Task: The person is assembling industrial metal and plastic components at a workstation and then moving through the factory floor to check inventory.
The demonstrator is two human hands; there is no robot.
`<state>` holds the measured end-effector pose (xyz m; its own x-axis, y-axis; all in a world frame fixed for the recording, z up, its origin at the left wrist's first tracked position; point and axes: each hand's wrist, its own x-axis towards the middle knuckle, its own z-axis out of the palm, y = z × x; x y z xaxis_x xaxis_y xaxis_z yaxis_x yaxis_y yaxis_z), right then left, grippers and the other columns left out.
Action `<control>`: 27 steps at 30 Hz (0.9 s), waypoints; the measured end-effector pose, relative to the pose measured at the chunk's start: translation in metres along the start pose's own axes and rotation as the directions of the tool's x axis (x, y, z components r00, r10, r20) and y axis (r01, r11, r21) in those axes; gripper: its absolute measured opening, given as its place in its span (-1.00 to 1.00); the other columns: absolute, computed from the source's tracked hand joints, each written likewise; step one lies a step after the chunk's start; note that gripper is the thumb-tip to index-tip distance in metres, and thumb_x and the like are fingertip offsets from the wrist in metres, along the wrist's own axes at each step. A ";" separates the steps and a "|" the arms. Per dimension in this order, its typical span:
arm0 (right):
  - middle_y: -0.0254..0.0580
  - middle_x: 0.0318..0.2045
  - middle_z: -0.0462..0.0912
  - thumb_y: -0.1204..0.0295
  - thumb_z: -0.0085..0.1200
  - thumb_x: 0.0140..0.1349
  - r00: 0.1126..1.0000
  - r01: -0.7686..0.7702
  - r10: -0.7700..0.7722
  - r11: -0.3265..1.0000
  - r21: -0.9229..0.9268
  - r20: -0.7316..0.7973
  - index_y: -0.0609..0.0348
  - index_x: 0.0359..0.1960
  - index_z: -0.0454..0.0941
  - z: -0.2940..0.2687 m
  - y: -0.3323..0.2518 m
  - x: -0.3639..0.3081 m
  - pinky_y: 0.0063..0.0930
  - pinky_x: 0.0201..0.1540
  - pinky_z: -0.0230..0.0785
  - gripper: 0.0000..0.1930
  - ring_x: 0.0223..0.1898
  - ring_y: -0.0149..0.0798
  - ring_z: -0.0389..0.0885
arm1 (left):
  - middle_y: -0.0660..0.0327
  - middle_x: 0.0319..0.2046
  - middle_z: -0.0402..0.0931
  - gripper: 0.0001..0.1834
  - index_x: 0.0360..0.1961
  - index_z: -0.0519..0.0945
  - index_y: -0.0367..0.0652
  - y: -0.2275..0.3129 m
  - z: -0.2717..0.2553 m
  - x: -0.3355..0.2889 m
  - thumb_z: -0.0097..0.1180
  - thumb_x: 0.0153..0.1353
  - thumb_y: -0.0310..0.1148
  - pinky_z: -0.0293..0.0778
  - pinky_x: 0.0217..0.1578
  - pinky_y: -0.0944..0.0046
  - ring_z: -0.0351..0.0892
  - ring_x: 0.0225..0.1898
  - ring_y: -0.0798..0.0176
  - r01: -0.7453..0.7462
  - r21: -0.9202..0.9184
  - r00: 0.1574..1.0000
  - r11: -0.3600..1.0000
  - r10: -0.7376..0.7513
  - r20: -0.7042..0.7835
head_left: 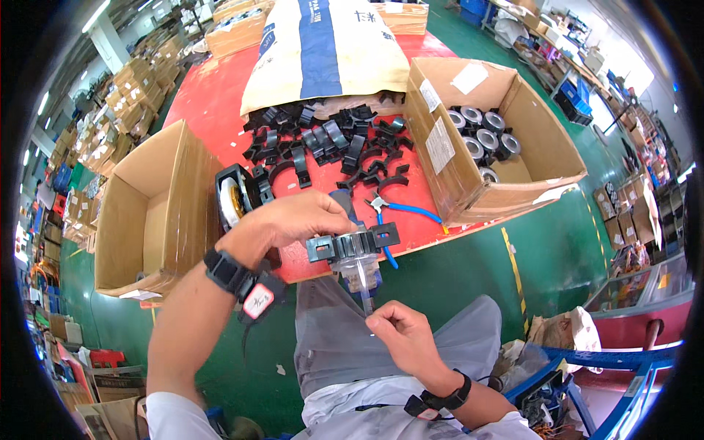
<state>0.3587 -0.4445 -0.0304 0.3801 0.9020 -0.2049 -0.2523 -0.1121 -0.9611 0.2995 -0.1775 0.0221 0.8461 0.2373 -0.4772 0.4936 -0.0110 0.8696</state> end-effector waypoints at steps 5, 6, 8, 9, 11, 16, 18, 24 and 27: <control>-0.47 -0.53 0.49 0.39 0.13 0.27 0.999 -0.020 0.018 0.998 -0.059 -0.026 0.25 -0.36 0.54 0.000 0.007 0.005 -0.68 -0.42 0.23 -0.83 -0.47 -0.63 0.34 | 0.47 -0.65 0.42 -0.82 -0.55 0.63 -0.10 0.030 -0.008 -0.001 0.21 0.08 -0.25 0.12 -0.62 0.45 0.25 -0.62 0.56 0.084 0.276 0.974 0.958 -0.137 0.181; -0.48 -0.54 0.48 0.38 0.13 0.27 0.999 -0.021 0.019 0.998 -0.065 -0.034 0.26 -0.37 0.54 0.001 0.007 0.005 -0.69 -0.43 0.22 -0.82 -0.48 -0.63 0.34 | 0.45 -0.62 0.48 -0.83 -0.49 0.63 -0.18 0.031 -0.012 -0.001 0.17 0.11 -0.30 0.21 -0.64 0.50 0.36 -0.61 0.59 0.068 0.327 0.968 0.943 -0.142 0.208; -0.48 -0.54 0.48 0.37 0.13 0.27 0.999 -0.019 0.015 0.997 -0.072 -0.047 0.26 -0.37 0.54 -0.001 0.006 0.008 -0.69 -0.44 0.22 -0.82 -0.48 -0.63 0.33 | 0.41 -0.55 0.51 -0.83 -0.39 0.62 -0.20 0.043 -0.008 -0.005 0.16 0.13 -0.30 0.29 -0.58 0.48 0.42 -0.54 0.56 -0.020 0.341 0.990 0.940 -0.029 0.141; -0.48 -0.54 0.48 0.37 0.13 0.27 0.999 -0.010 0.007 0.997 -0.076 -0.047 0.26 -0.37 0.54 -0.002 0.006 0.009 -0.69 -0.44 0.22 -0.82 -0.49 -0.63 0.33 | 0.36 -0.49 0.55 -0.79 -0.28 0.61 -0.22 0.050 -0.006 -0.011 0.16 0.14 -0.31 0.37 -0.52 0.45 0.49 -0.47 0.53 -0.101 0.362 0.995 0.927 0.085 0.061; -0.49 -0.54 0.48 0.38 0.12 0.27 0.999 -0.008 0.004 0.996 -0.093 -0.044 0.25 -0.37 0.54 -0.001 0.006 0.010 -0.70 -0.45 0.21 -0.82 -0.49 -0.64 0.33 | 0.30 -0.40 0.57 -0.73 -0.18 0.56 -0.24 0.050 -0.005 -0.026 0.16 0.16 -0.30 0.42 -0.41 0.39 0.52 -0.37 0.47 -0.190 0.358 0.982 0.914 0.173 0.077; -0.49 -0.56 0.46 0.39 0.12 0.27 0.999 0.021 -0.024 0.995 -0.097 -0.028 0.25 -0.38 0.53 0.001 0.006 0.012 -0.69 -0.48 0.19 -0.83 -0.52 -0.65 0.30 | 0.03 -0.21 0.45 -0.45 -0.05 0.45 -0.25 0.056 0.049 -0.063 0.35 -0.07 -0.29 0.44 -0.18 0.09 0.51 -0.18 -0.07 -0.266 0.849 0.886 0.456 0.462 0.029; -0.50 -0.58 0.45 0.40 0.12 0.27 0.999 0.043 -0.046 0.994 -0.099 -0.026 0.26 -0.39 0.52 0.000 0.008 0.012 -0.66 -0.52 0.16 -0.83 -0.54 -0.65 0.28 | 0.03 -0.22 0.43 -0.43 -0.05 0.42 -0.23 0.054 0.067 -0.061 0.36 -0.10 -0.29 0.42 -0.20 0.06 0.50 -0.20 -0.09 -0.170 0.881 0.899 0.441 0.435 -0.044; -0.37 -0.63 0.46 0.43 0.14 0.22 0.997 0.070 -0.078 0.965 -0.253 -0.020 0.31 -0.39 0.50 -0.003 -0.019 0.021 -0.55 -0.57 0.16 -0.83 -0.60 -0.59 0.29 | 0.06 -0.28 0.38 -0.48 -0.11 0.38 -0.27 0.037 0.085 -0.048 0.30 -0.14 -0.42 0.35 -0.30 0.12 0.47 -0.31 -0.01 -0.023 0.988 0.808 0.149 0.584 -0.069; -0.28 -0.63 0.48 0.39 0.13 0.22 0.987 0.152 -0.160 0.924 -0.352 0.007 0.33 -0.34 0.51 -0.001 -0.030 0.034 -0.49 -0.55 0.22 -0.80 -0.62 -0.51 0.33 | 0.08 -0.33 0.38 -0.57 -0.16 0.40 -0.29 0.032 0.091 -0.045 0.18 -0.12 -0.46 0.32 -0.31 0.20 0.46 -0.38 0.07 -0.007 0.999 0.766 0.048 0.642 -0.025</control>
<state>0.3799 -0.4113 -0.0085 0.4094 0.9111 -0.0473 0.1376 -0.1129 -0.9840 0.2957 -0.2769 0.0592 0.9601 0.1992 0.1962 0.2183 -0.9725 -0.0811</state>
